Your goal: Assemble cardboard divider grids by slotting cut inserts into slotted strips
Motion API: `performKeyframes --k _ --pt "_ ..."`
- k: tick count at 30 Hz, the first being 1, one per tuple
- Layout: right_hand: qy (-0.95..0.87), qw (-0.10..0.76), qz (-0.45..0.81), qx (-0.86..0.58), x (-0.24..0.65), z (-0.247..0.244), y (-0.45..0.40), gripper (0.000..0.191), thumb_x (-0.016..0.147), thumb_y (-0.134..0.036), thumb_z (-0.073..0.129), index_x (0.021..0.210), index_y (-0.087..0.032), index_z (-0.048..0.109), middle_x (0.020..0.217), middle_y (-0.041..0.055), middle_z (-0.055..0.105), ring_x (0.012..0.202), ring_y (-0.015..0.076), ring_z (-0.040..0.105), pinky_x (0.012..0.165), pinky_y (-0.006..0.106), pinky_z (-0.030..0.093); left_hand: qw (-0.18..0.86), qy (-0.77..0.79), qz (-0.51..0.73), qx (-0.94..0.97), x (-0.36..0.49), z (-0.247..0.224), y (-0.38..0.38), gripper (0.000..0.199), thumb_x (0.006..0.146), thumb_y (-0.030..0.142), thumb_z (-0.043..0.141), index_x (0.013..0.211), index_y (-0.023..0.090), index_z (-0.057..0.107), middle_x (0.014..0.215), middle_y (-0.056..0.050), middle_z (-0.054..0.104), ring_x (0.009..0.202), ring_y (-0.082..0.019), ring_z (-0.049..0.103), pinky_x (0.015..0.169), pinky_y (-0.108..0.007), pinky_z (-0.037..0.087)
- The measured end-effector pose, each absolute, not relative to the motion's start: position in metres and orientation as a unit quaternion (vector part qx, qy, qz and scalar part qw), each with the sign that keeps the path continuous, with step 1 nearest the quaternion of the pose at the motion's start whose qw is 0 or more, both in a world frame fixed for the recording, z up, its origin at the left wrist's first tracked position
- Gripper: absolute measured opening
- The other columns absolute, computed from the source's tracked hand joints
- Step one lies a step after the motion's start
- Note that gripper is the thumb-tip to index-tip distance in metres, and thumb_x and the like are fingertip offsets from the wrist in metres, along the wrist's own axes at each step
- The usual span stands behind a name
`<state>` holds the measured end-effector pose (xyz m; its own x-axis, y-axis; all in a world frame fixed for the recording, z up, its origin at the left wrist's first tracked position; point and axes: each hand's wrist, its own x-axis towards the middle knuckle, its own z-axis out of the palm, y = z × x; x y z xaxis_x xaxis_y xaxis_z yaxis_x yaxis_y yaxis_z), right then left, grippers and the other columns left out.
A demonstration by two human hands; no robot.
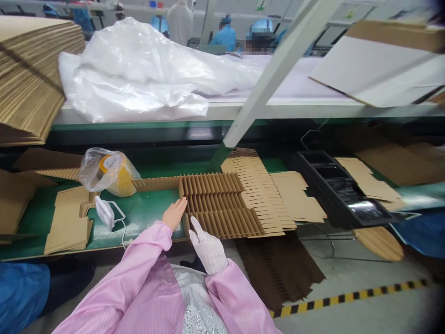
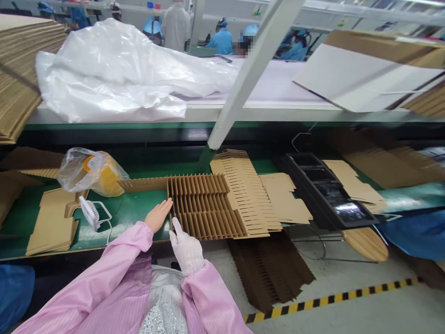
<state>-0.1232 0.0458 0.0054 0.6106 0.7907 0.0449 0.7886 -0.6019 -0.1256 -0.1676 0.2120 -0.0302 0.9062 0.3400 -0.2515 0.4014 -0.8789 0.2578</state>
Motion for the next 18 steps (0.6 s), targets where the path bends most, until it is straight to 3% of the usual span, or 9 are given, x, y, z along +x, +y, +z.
performKeyframes --k 4,7,9,13,16,18 --pt "-0.31 0.317 0.056 -0.895 -0.063 0.012 -0.001 0.049 0.092 -0.046 0.036 0.128 -0.021 0.058 0.062 0.002 0.064 0.051 0.0093 0.055 0.056 0.019 0.041 0.118 0.198 -0.128 0.965 -0.169 -0.029 0.214 0.082 0.076 -0.011 0.022 0.15 0.025 0.019 0.157 0.0 0.016 0.142 -0.021 0.021 0.111 -0.045 0.031" --pt "-0.12 0.506 0.112 -0.847 0.009 0.004 -0.048 0.061 0.087 -0.054 0.036 0.129 -0.015 0.054 0.056 -0.0033 0.056 0.04 0.0073 0.042 0.042 0.019 0.035 0.093 0.21 -0.159 0.96 -0.167 -0.025 0.214 0.091 0.071 -0.014 0.02 0.15 0.029 0.011 0.157 0.004 0.011 0.143 -0.021 0.019 0.11 -0.047 0.032" --pt "-0.023 0.572 0.109 -0.812 0.06 -0.011 -0.079 0.067 0.081 -0.06 0.039 0.126 -0.011 0.052 0.055 -0.0054 0.052 0.036 0.0062 0.035 0.036 0.019 0.029 0.07 0.227 -0.177 0.955 -0.166 -0.025 0.212 0.092 0.07 -0.014 0.02 0.15 0.029 0.007 0.157 0.005 0.009 0.143 -0.022 0.021 0.108 -0.047 0.035" --pt "0.045 0.567 0.063 -0.82 0.148 -0.044 -0.133 0.07 0.077 -0.065 0.039 0.118 -0.009 0.051 0.055 -0.0066 0.05 0.037 0.0063 0.041 0.04 0.02 0.037 0.032 0.259 -0.222 0.939 -0.163 -0.028 0.209 0.088 0.071 -0.013 0.019 0.149 0.026 0.005 0.157 0.002 0.002 0.14 -0.022 0.029 0.102 -0.041 0.042" --pt "0.021 0.529 0.05 -0.847 0.196 -0.056 -0.161 0.057 0.086 -0.059 0.036 0.114 -0.012 0.052 0.062 -0.0046 0.054 0.045 0.0083 0.051 0.048 0.023 0.045 0.018 0.281 -0.259 0.924 -0.157 -0.03 0.207 0.087 0.072 -0.012 0.021 0.149 0.025 0.002 0.157 0.0 -0.001 0.14 -0.021 0.029 0.1 -0.041 0.043" --pt "-0.018 0.496 0.038 -0.867 0.222 -0.055 -0.175 0.044 0.09 -0.05 0.043 0.112 -0.014 0.054 0.078 0.0005 0.061 0.061 0.0102 0.058 0.058 0.026 0.051 0.012 0.305 -0.28 0.91 -0.151 -0.03 0.204 0.084 0.074 -0.01 0.023 0.148 0.024 0.001 0.157 -0.002 0.0 0.14 -0.023 0.028 0.101 -0.045 0.042"
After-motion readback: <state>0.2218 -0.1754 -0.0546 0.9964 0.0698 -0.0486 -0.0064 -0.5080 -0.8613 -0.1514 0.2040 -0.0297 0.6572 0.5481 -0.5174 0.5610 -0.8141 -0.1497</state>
